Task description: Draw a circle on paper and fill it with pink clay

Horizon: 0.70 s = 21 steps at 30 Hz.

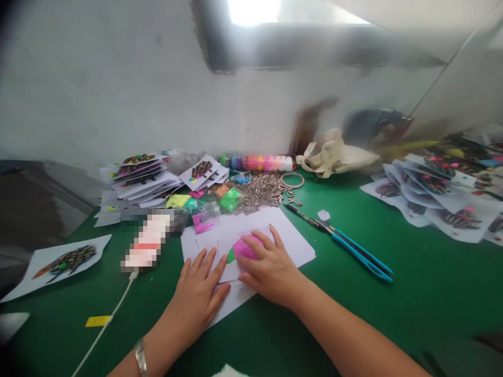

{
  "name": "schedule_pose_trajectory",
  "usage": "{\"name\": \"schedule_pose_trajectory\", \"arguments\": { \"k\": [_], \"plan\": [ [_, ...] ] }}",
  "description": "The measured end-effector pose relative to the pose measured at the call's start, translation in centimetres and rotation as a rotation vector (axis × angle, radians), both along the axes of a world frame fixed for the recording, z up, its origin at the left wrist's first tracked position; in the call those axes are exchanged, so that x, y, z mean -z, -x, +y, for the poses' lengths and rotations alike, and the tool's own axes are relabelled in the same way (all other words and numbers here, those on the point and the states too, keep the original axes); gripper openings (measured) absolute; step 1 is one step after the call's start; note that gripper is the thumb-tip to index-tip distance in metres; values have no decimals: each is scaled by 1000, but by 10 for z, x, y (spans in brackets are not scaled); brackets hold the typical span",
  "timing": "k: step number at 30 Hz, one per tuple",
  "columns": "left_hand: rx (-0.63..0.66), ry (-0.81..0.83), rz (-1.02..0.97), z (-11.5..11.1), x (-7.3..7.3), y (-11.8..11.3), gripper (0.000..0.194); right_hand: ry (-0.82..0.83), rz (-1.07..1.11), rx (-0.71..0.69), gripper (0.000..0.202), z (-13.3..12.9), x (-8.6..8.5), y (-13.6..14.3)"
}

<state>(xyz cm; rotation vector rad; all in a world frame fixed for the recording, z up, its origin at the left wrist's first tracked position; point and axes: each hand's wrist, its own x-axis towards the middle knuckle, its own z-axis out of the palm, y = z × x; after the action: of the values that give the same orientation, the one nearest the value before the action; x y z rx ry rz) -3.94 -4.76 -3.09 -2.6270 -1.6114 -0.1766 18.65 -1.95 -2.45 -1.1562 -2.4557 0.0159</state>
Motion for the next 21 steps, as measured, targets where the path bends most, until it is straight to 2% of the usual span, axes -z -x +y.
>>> {"name": "schedule_pose_trajectory", "arguments": {
  "k": [4,9,15,17,19,21],
  "plan": [
    [3,-6,1,0,0,0,50,72,-3,22,34,2,-3,-5],
    [8,-22,-2,0,1,0,49,40,-60,-23,38,1,-5,-1],
    [10,-29,7,1,3,1,49,32,26,-7,33,1,-3,-1],
    [8,-30,5,1,3,1,49,31,119,63,34,8,-3,-8],
    [10,-31,-2,1,3,1,49,5,233,201,35,18,-4,-17],
    [13,-31,-10,1,3,1,49,40,229,330,30,30,-6,-27]
  ]
}}
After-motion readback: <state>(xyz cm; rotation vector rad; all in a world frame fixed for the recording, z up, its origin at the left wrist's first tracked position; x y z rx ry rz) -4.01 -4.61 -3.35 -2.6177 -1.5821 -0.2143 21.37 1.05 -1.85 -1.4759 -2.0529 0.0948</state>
